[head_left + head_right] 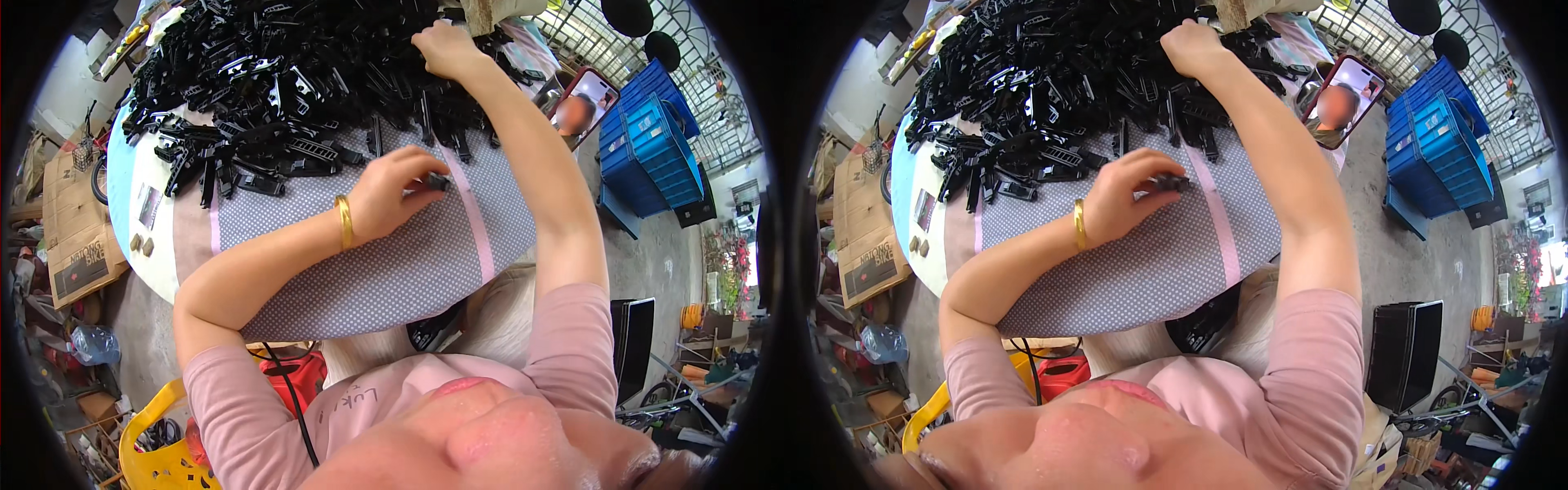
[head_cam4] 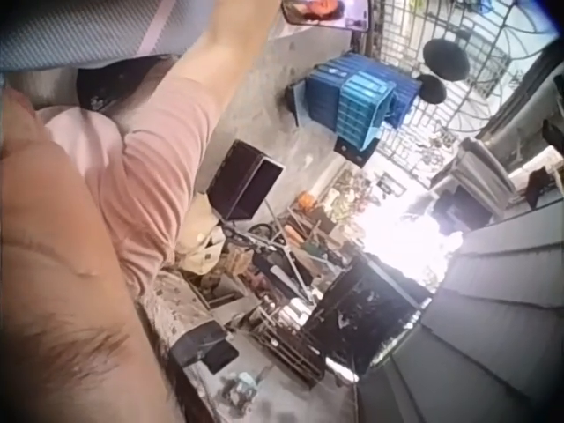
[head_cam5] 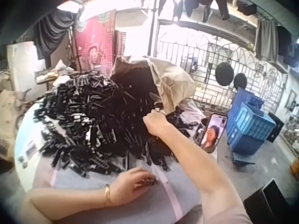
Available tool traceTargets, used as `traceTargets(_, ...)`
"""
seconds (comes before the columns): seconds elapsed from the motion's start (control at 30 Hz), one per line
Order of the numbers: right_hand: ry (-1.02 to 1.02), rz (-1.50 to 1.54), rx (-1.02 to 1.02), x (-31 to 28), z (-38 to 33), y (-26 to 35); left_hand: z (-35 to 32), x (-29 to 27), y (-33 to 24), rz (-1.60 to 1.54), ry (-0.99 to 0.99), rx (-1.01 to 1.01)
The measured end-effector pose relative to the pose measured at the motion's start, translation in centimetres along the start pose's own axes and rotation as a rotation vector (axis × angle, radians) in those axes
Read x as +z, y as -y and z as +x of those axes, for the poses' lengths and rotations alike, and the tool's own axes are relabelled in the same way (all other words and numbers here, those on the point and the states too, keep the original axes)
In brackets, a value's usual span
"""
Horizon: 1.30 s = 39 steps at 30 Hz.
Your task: The recorder is inspecting and sorting black plastic components on a workstation.
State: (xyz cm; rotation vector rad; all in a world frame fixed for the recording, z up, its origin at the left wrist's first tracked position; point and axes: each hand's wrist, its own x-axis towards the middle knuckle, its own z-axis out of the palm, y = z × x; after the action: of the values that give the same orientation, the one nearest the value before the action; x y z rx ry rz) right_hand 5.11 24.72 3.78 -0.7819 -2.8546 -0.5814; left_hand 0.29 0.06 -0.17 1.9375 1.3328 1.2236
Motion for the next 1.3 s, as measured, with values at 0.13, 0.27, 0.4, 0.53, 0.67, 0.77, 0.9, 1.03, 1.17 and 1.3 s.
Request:
traceTargets(0.13,-0.024,0.128,0.001,-2.5,-1.8,-0.9,0.5,-0.5,0.5,-0.243,-0.004,-0.243)
traceTargets(0.27,-0.395,0.601,-0.056,-6.0,-8.4,1.4,0.4,-0.9,0.8,-0.535,-0.002,-0.436)
traceTargets(0.4,-0.084,1.414,0.180,-6.8,-14.9,3.2,0.6,-0.7,1.5,-0.715,-0.041,-0.468)
traceTargets(0.53,0.096,1.662,0.250,-6.1,-17.9,3.9,0.4,-0.9,2.0,-0.842,-0.043,-0.441)
traceTargets(0.67,0.117,1.651,0.196,-5.3,-18.4,3.8,0.9,-0.6,1.8,-0.987,-0.006,-0.381)
traceTargets(0.77,0.147,1.732,0.170,-4.8,-18.6,4.7,0.3,-0.6,1.6,-0.998,0.061,-0.444)
traceTargets(0.9,0.137,1.737,0.100,-5.3,-18.5,5.6,0.2,-0.9,1.4,-0.953,0.138,-0.500)
traceTargets(1.03,0.280,1.788,0.089,-5.5,-18.5,4.8,0.2,-0.3,1.0,-0.825,0.062,-0.566)
traceTargets(1.17,0.201,1.788,0.167,-5.0,-18.7,5.1,0.4,-0.3,0.9,-0.812,-0.009,-0.581)
traceTargets(1.3,0.014,1.530,0.167,-5.4,-19.0,5.3,0.5,-0.4,0.9,-0.769,-0.018,-0.615)
